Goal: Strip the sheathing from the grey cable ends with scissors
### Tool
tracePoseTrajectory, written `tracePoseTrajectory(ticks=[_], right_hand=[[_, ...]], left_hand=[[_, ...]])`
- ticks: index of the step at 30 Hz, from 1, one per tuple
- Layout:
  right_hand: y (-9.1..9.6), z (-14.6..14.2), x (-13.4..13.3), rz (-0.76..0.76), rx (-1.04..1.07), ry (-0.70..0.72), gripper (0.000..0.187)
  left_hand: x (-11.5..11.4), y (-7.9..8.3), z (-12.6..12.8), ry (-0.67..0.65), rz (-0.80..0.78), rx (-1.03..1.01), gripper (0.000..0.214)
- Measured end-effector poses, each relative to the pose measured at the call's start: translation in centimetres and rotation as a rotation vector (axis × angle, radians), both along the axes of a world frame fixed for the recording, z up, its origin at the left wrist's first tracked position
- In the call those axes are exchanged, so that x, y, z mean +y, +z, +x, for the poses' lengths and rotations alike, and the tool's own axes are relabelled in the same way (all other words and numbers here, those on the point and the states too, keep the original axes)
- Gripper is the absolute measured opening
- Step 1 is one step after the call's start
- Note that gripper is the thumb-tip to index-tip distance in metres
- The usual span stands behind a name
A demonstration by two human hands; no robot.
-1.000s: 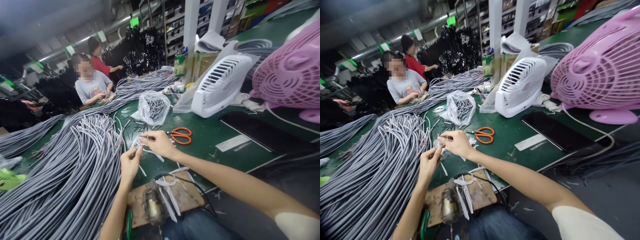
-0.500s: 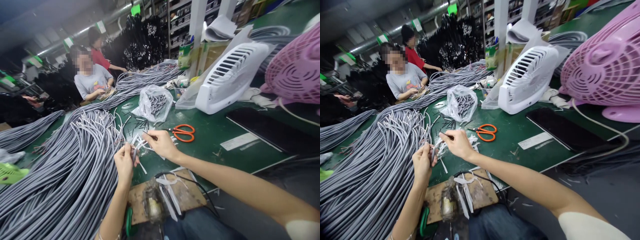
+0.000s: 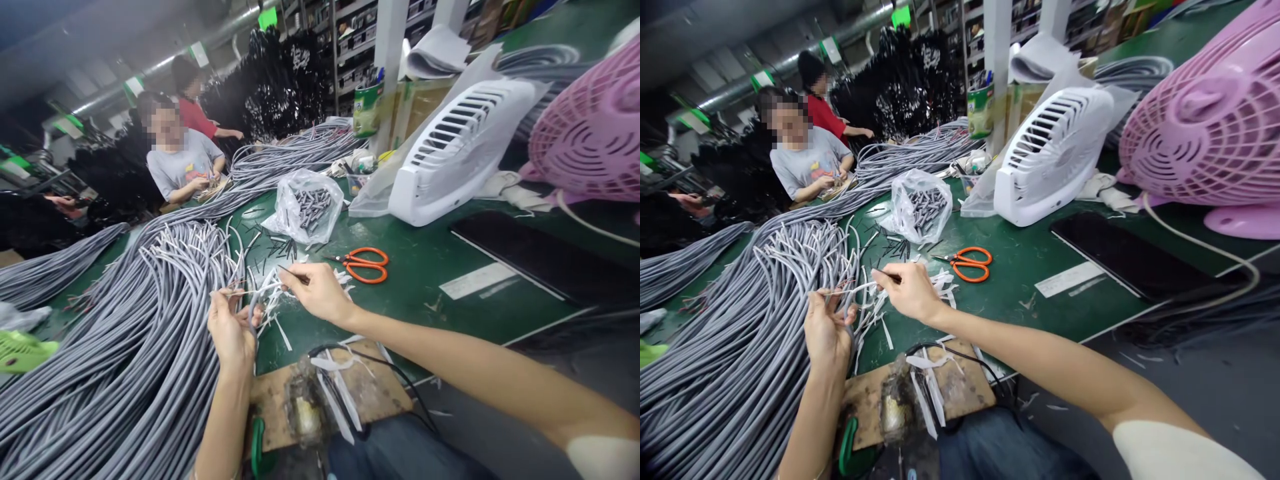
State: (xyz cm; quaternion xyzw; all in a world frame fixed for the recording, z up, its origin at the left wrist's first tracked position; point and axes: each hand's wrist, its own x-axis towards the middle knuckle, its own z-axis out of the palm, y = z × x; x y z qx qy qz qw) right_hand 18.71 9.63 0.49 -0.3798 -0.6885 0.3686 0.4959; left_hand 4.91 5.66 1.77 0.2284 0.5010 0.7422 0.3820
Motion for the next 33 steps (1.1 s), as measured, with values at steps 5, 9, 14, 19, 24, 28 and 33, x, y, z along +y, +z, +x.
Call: tracePoseTrajectory(ticks=[5,9,14,19,24,28,33], right_hand=[[0.0,0.9,0.2,0.104,-0.055,-0.103,0.050],[0.6,2.0,0.1,0.346,-0.201,-0.333,0.042],[0.8,2.1,-0.8,0.797,-0.419,-0.404,0.036],[0.4,1.7,-1.3,0.909,-0.395,-0.339,0.025],[0.2,1.8,-1.6,0.933,-0.392,-0.352,0.020],[0.1,1.7,-1.8,0.954,-0.403,-0.374,0.021],[0.0,1.7,-2.0,0.996,-0.426,-0.410,0.018]], left_hand=[[-0.3,0.4,-0.4,-0.331,-0.124,0.158,0.051],[-0.9,0.3,-0.5,-0.383,-0.186,0.440,0.031],[-1.1,-0.3,-0.9,-0.230,0.035,0.589,0.013],[-1.5,-0.2,-0.6,-0.125,0.245,0.815,0.015],[-1.9,-0.3,-0.3,-0.056,0.337,1.044,0.016],[-2.1,-0.5,-0.2,-0.024,0.365,1.159,0.016],[-2.1,-0.5,0.0,0.085,0.415,1.312,0.017]])
